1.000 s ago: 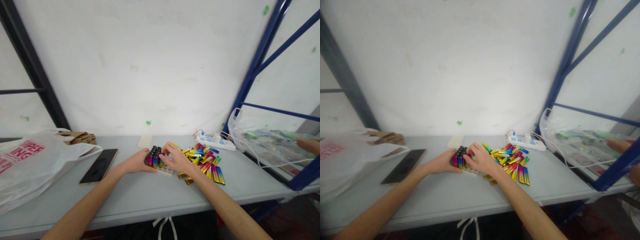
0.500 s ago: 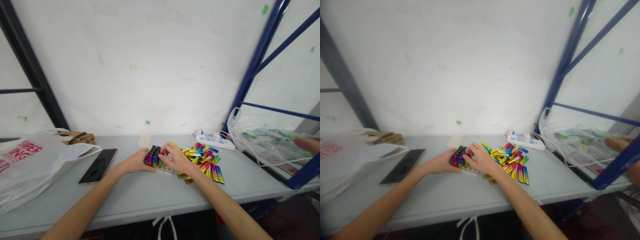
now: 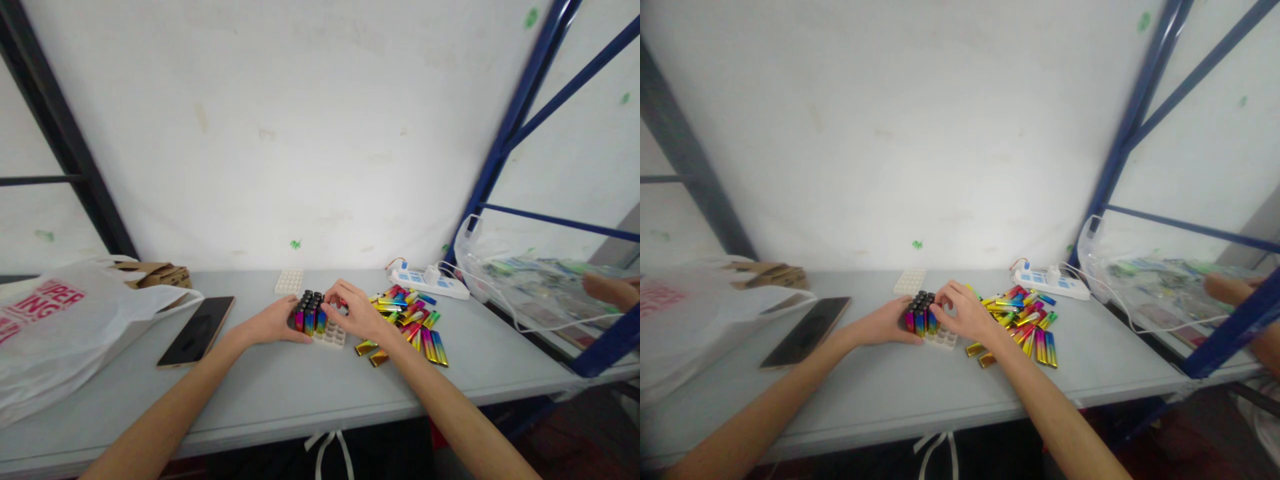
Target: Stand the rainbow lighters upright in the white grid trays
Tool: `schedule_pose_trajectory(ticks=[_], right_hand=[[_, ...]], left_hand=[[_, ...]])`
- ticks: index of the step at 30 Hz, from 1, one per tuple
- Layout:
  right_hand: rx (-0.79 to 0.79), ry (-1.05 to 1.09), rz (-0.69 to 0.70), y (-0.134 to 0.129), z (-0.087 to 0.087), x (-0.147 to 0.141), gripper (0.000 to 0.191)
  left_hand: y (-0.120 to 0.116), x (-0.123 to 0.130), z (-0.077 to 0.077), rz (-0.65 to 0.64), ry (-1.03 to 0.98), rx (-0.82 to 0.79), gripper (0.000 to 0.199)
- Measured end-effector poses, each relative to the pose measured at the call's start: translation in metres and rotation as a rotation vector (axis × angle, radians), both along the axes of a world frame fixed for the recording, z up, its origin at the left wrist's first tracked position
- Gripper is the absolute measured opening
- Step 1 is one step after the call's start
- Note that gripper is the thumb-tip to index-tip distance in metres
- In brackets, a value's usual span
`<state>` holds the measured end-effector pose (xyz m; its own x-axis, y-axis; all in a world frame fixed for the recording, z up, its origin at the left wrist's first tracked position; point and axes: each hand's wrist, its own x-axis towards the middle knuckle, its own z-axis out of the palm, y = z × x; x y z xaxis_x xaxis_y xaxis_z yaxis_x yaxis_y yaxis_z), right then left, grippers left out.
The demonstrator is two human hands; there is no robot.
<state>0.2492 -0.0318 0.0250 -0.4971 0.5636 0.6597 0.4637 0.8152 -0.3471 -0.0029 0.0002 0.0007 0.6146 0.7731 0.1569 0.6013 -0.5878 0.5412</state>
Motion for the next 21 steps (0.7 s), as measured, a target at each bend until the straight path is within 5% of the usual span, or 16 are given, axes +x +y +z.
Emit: schedule_pose_trajectory(ticks=[5, 9, 15, 21], right_hand=[[0.06, 0.126, -0.203, 0.015, 0.021, 0.04, 0.018], [-0.07, -0.064, -0.327, 0.023, 0.031, 0.098, 0.022], [-0.26, -0.298, -0.361, 0.02, 0.011, 0.163, 0.021], [-0.3, -0.341, -0.297, 0.032, -0.009, 0.163, 0.026]], left_hand=[[-0.003, 0.0, 0.004, 0.027, 0.074, 0.022, 0.072], [-0.003, 0.001, 0.005, 0.057, 0.092, 0.034, 0.071], [-0.001, 0.001, 0.003, 0.031, 0.032, 0.031, 0.073], [-0.002, 0.0, 0.004, 0.047, 0.032, 0.03, 0.074]])
